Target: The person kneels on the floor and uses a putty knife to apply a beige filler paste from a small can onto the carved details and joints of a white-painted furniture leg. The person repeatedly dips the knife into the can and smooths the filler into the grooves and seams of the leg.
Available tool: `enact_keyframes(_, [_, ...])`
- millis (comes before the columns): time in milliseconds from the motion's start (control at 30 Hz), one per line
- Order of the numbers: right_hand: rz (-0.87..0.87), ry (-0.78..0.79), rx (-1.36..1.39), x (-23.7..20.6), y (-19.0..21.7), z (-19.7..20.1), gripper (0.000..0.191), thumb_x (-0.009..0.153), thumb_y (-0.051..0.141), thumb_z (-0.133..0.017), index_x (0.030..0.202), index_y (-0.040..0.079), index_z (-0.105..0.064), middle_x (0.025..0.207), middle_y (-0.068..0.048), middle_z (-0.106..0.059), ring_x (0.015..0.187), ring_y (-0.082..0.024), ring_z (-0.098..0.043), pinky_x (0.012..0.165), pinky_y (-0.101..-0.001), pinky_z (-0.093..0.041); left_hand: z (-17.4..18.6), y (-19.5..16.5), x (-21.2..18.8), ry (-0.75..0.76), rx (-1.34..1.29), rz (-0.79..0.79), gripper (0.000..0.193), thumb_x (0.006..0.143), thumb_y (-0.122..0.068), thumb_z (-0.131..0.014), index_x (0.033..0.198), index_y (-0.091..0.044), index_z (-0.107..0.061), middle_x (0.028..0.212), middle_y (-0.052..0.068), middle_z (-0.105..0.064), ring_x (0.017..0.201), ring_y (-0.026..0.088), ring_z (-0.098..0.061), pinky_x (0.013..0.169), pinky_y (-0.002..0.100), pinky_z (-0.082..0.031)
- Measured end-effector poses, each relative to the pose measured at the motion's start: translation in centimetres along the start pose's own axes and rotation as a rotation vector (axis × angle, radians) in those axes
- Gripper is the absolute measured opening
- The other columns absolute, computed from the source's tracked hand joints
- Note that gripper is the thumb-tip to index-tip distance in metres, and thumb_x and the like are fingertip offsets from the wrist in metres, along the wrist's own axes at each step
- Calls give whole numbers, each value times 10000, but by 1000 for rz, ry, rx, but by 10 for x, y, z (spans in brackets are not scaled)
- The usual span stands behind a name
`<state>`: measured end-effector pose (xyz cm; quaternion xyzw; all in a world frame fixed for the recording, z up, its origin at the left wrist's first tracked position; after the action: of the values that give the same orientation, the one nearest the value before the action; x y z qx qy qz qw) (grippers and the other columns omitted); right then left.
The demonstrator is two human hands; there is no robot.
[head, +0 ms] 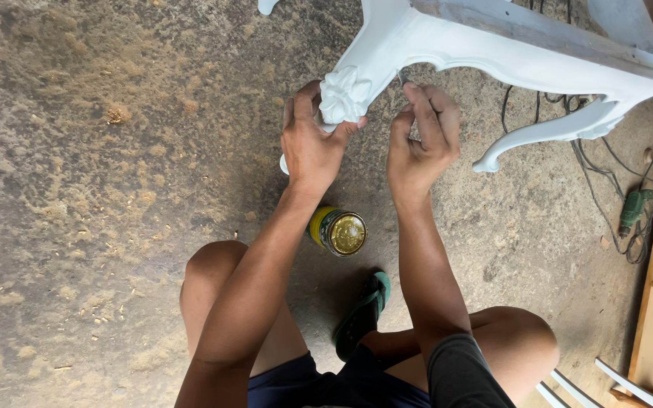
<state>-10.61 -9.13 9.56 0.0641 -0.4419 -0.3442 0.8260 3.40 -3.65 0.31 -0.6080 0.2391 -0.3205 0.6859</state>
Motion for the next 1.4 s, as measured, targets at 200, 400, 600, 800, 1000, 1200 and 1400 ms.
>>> enact_keyframes(200, [-177, -45, 133, 2, -18, -7, 279, 950, -121, -591, 1148, 24, -723, 1189, -129, -650, 842, -135, -623, 628, -224, -511, 4, -1, 3, -20, -5, -27, 831, 744, -327, -965, 1358, -12, -502, 1243, 199, -650, 1136, 338, -701, 937, 438, -606])
enact_keyframes(400, [-383, -59, 547, -40, -13, 3, 221, 1087, -68, -522, 1298, -24, -569, 1180, -119, -662, 1034, -176, -664, 898, -306, -577, -2, -2, -8, -21, -109, -24, 749, 785, -231, -956, 1360, -12, -528, 1254, 173, -690, 1115, 298, -745, 929, 397, -642])
enact_keyframes(600, [-707, -51, 698, -74, 16, 47, 360, 1081, 7, -446, 1439, 15, -413, 1079, -111, -676, 846, -149, -694, 766, -301, -606, 19, -5, -19, -43, -50, -146, 700, 800, -105, -982, 1338, 2, -548, 1224, 185, -695, 1088, 280, -744, 909, 392, -629])
enact_keyframes(800, [-886, 263, 472, -138, 36, 81, 387, 1106, 73, -494, 1477, -29, -448, 1015, -121, -714, 682, -119, -604, 602, -268, -528, 14, 15, -29, -8, -88, -140, 718, 829, -85, -994, 1356, 23, -519, 1189, 176, -737, 1083, 264, -764, 916, 381, -639])
enact_keyframes(1000, [-1041, 468, 241, -167, 54, 146, 453, 1064, 128, -521, 1503, 25, -480, 957, -79, -744, 649, -98, -664, 586, -259, -580, 15, 35, -31, 43, -118, -205, 758, 906, -108, -995, 1416, 43, -456, 1247, 193, -726, 1193, 292, -747, 1006, 395, -650])
enact_keyframes(1200, [-1049, 678, 3, -173, 70, 179, 456, 965, 99, -618, 1409, 32, -533, 900, -77, -771, 640, -122, -706, 580, -294, -582, 11, 58, -29, 33, -201, -227, 748, 980, -150, -984, 1448, 33, -430, 1294, 181, -694, 1204, 273, -723, 1030, 373, -605])
enact_keyframes(1400, [-950, 621, 51, -189, 61, 169, 340, 982, -3, -573, 1321, -1, -595, 976, -102, -745, 702, -144, -705, 629, -300, -592, 17, 78, -30, 50, -256, -225, 748, 1034, -175, -953, 1474, 32, -385, 1347, 187, -631, 1294, 285, -648, 1119, 407, -531])
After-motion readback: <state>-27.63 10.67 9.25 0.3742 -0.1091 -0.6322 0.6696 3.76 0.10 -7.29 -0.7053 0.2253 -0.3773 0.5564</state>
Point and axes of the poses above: each hand's wrist, its own x-axis towards the middle knuckle, its own z-axis out of the back of the hand, y = z × x, the point moved 5 cm from there along x, towards the middle knuckle
